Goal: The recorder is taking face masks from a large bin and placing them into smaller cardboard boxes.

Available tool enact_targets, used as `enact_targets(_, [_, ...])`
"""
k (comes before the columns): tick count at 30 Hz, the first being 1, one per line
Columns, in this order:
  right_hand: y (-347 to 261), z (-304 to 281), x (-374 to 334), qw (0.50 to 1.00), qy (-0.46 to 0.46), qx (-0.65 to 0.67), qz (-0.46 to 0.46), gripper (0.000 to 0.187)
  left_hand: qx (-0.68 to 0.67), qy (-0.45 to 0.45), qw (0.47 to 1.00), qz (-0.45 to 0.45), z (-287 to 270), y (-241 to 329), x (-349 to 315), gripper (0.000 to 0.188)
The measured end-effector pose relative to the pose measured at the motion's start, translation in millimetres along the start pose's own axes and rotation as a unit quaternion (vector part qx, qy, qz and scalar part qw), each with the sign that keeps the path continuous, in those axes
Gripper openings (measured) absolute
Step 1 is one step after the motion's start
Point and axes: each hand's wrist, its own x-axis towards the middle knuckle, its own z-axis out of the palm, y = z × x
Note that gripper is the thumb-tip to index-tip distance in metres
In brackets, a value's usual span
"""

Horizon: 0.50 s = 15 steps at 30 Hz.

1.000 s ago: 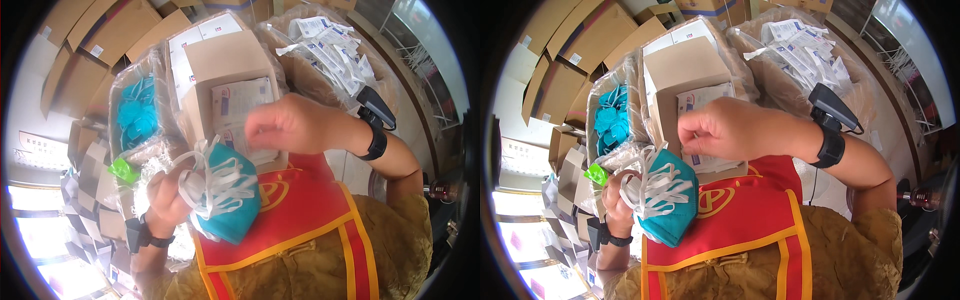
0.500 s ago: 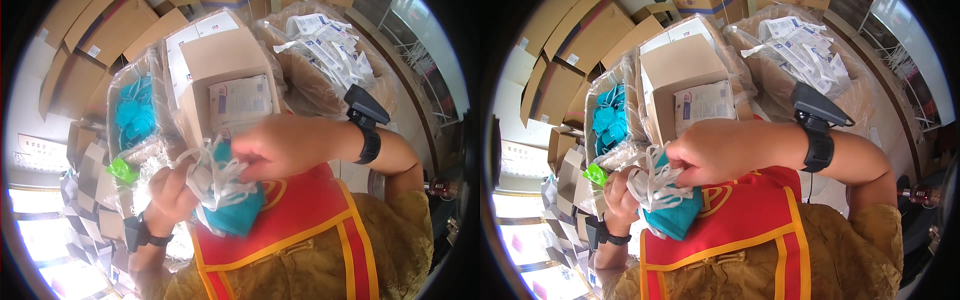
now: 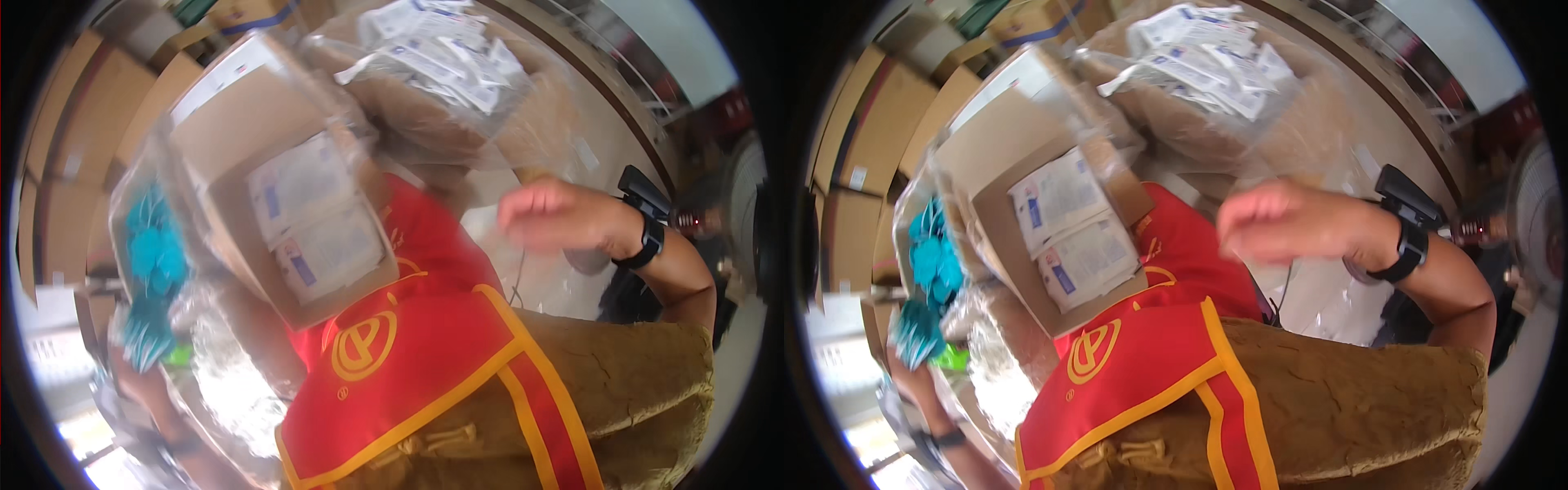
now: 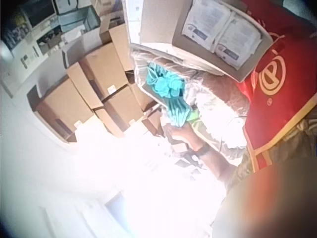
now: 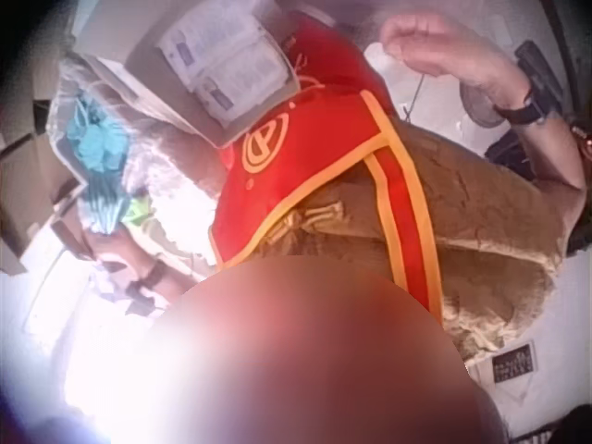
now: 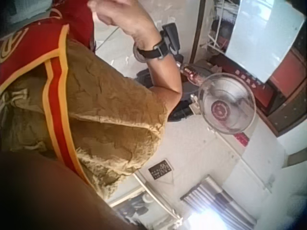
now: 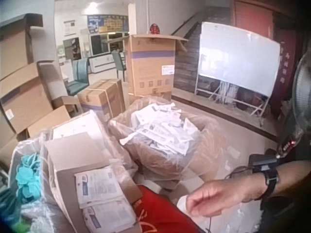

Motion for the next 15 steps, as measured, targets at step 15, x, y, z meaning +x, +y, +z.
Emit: enact_targets(15, [292.7,-44.9,-43.9,0.772,0.533,0.269,0.220,0.038,-0.338,-0.052,0.939,0.044,56.9,189.4,-21.1,0.052])
